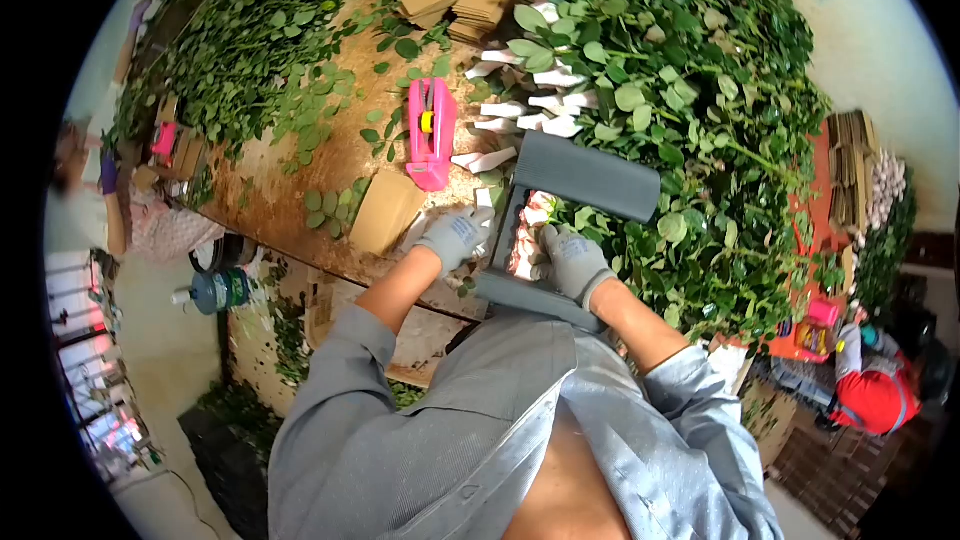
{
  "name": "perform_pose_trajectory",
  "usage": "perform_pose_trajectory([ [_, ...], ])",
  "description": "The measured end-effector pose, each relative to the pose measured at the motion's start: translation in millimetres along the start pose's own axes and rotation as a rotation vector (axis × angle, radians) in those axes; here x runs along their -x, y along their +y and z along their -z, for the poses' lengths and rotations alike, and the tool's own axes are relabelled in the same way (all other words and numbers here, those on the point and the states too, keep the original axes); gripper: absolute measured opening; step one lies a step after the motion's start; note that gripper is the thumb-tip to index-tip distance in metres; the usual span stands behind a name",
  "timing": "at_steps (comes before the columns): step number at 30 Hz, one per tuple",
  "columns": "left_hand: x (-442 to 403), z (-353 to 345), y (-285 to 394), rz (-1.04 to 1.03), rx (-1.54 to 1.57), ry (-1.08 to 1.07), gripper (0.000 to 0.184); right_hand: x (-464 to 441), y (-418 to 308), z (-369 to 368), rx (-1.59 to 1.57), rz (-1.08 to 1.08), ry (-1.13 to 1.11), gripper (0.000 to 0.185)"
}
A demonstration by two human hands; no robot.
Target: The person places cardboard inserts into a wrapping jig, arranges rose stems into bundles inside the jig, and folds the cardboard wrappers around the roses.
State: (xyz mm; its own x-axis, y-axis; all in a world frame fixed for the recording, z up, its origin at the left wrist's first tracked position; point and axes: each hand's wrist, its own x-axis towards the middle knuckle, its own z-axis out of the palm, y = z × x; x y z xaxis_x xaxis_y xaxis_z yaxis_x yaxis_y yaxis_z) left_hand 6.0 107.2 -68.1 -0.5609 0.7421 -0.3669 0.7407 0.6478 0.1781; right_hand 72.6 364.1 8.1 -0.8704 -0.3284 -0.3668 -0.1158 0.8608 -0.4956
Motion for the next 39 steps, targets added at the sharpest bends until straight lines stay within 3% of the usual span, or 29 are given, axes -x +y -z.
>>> perform_pose_trajectory([
  [2, 3, 27, 9, -0.021, -0.086, -0.068, 0.037, -2, 1, -2, 0.047, -0.004, -0.029, 0.041],
  [6, -4, 24, -6, 0.034, -0.023, 0.003, 0.043, -3, 1, -2, 0.046, -0.016, -0.073, 0.039],
  [9, -14, 34, -12, 0.232, 0.148, 0.209, 0.049, 0, -5, 3, 0.026, -0.010, -0.030, 0.037],
  [11, -20, 55, -6, 0.386, 0.417, 0.517, 0.052, -3, 1, -4, 0.001, 0.007, -0.015, 0.034],
  [17, -79, -1, 4, 0.618, 0.455, 0.252, 0.042, -2, -3, -1, 0.022, 0.017, 0.009, 0.028],
  [21, -43, 12, 24, 0.642, 0.624, 0.513, 0.030, -4, 0, -4, -0.020, -0.029, -0.024, 0.030],
  [22, -25, 32, 32, 0.695, 0.734, 0.475, 0.031, -3, 2, -4, -0.049, 0.002, -0.005, 0.033],
  [27, 32, 17, 37, 0.763, 0.607, 0.517, 0.031, -3, 1, 1, 0.018, 0.027, -0.061, 0.040],
  [32, 50, -3, 10, 0.921, 0.607, 0.318, 0.039, -2, -5, 4, 0.035, 0.011, -0.035, 0.036],
  [39, 42, -17, -18, 0.822, 0.628, 0.253, 0.044, 0, -4, 2, 0.046, 0.030, -0.002, 0.040],
])
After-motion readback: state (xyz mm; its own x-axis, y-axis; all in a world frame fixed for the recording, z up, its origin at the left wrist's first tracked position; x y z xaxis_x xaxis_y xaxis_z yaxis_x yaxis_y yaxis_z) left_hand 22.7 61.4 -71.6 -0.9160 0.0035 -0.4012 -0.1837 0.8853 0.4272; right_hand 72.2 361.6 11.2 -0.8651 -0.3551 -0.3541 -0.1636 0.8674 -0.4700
